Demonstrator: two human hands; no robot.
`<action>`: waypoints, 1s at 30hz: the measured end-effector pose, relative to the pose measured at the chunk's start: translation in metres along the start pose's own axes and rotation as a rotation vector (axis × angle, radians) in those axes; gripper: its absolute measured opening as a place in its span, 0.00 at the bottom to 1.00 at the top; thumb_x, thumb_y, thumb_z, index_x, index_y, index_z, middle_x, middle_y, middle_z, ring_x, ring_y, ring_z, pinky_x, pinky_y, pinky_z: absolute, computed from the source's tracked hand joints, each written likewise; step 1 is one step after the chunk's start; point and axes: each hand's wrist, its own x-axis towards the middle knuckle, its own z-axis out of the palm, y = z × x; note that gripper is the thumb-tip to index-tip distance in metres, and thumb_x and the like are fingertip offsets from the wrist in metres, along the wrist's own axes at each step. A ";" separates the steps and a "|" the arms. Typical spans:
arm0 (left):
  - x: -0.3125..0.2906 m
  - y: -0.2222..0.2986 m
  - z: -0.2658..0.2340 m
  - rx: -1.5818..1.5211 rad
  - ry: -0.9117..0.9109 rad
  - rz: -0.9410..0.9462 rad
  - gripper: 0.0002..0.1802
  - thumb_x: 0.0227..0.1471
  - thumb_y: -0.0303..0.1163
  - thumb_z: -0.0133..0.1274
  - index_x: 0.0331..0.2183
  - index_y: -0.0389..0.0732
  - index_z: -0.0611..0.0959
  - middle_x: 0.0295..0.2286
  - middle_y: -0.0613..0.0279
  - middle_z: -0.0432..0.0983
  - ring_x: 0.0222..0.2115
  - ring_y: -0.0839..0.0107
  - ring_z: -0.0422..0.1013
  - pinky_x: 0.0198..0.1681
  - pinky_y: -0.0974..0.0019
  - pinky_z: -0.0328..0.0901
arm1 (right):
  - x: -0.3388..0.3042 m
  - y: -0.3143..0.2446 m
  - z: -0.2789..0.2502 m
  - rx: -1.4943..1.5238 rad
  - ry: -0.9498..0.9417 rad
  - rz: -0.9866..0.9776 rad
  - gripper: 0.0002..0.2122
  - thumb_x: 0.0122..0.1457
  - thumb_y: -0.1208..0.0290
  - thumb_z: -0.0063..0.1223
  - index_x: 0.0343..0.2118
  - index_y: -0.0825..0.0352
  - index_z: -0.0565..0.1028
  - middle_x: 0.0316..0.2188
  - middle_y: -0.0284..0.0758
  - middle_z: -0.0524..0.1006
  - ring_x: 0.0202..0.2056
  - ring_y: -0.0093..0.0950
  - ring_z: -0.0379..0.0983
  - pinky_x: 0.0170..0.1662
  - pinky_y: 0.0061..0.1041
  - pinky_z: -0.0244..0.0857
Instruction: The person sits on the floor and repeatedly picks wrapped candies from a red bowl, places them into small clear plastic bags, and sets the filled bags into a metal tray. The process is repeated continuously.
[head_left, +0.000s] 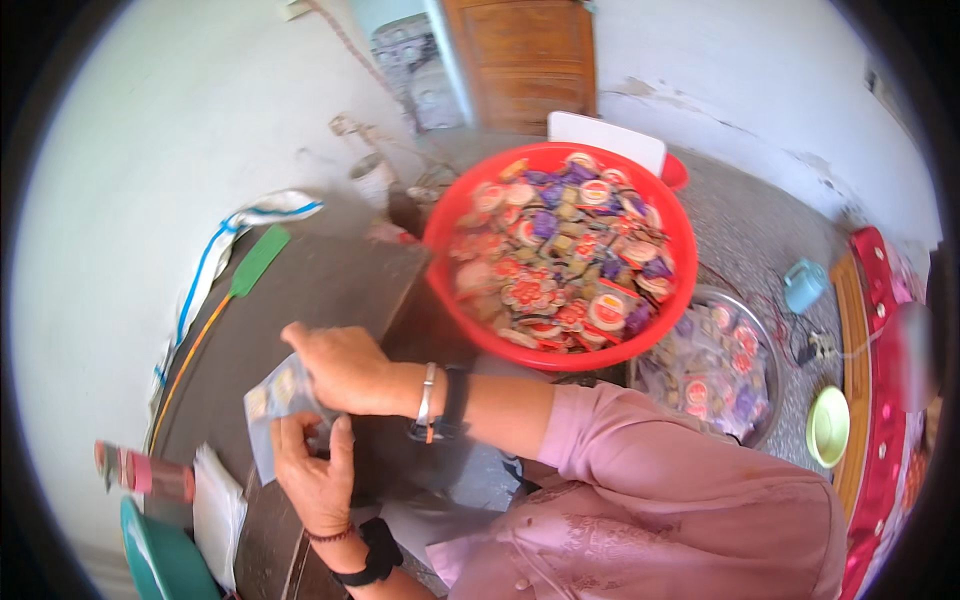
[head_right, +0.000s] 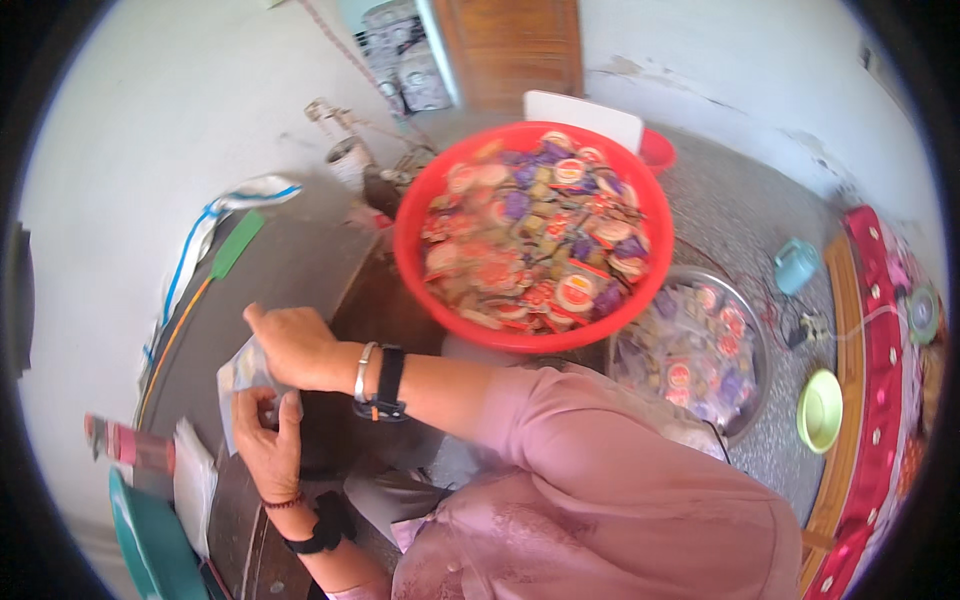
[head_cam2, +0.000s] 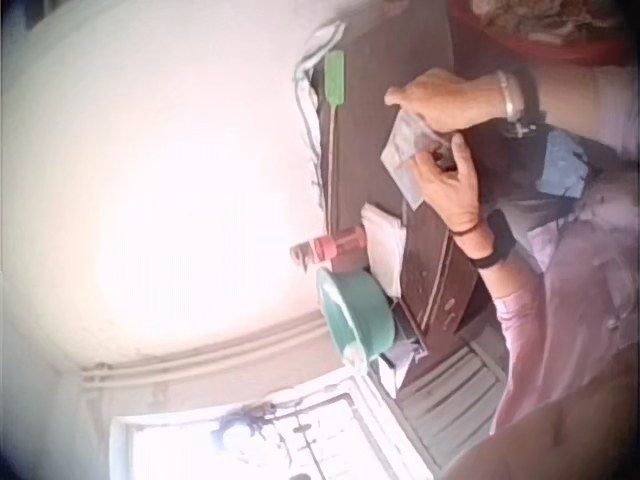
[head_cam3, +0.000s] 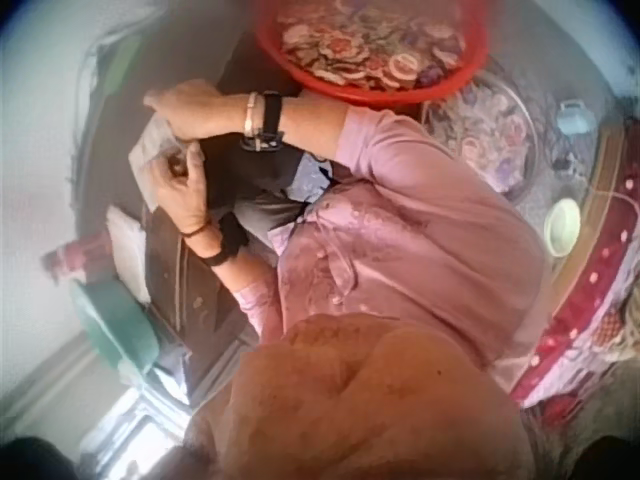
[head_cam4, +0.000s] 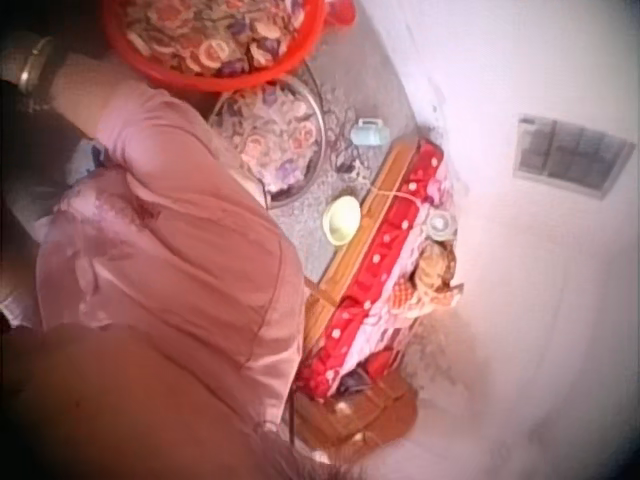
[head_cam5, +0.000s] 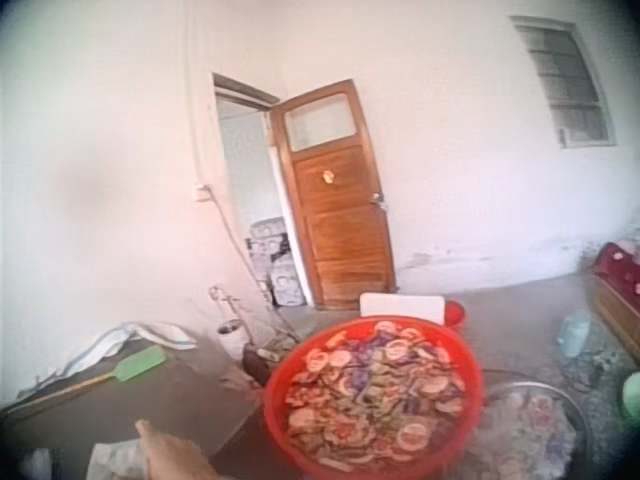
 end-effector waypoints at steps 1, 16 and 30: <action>0.000 -0.001 0.001 0.036 -0.024 0.011 0.15 0.52 0.36 0.65 0.29 0.35 0.78 0.26 0.55 0.68 0.25 0.60 0.63 0.28 0.60 0.59 | -0.001 0.000 -0.003 0.031 -0.002 0.012 0.17 0.51 0.80 0.56 0.45 0.71 0.69 0.28 0.47 0.80 0.34 0.51 0.79 0.38 0.50 0.71; -0.003 -0.023 -0.003 -0.189 -0.098 -0.128 0.12 0.62 0.30 0.56 0.28 0.36 0.75 0.25 0.68 0.67 0.28 0.76 0.61 0.32 0.70 0.60 | -0.066 0.076 -0.108 0.484 -0.129 0.025 0.09 0.61 0.71 0.61 0.41 0.67 0.78 0.27 0.35 0.80 0.29 0.23 0.77 0.35 0.27 0.71; -0.004 -0.031 -0.001 -0.164 -0.102 -0.134 0.12 0.64 0.31 0.53 0.29 0.36 0.74 0.25 0.67 0.67 0.30 0.76 0.61 0.35 0.70 0.60 | -0.217 0.215 -0.345 -0.685 -0.304 0.688 0.11 0.52 0.68 0.58 0.35 0.68 0.80 0.25 0.43 0.80 0.31 0.39 0.80 0.35 0.37 0.72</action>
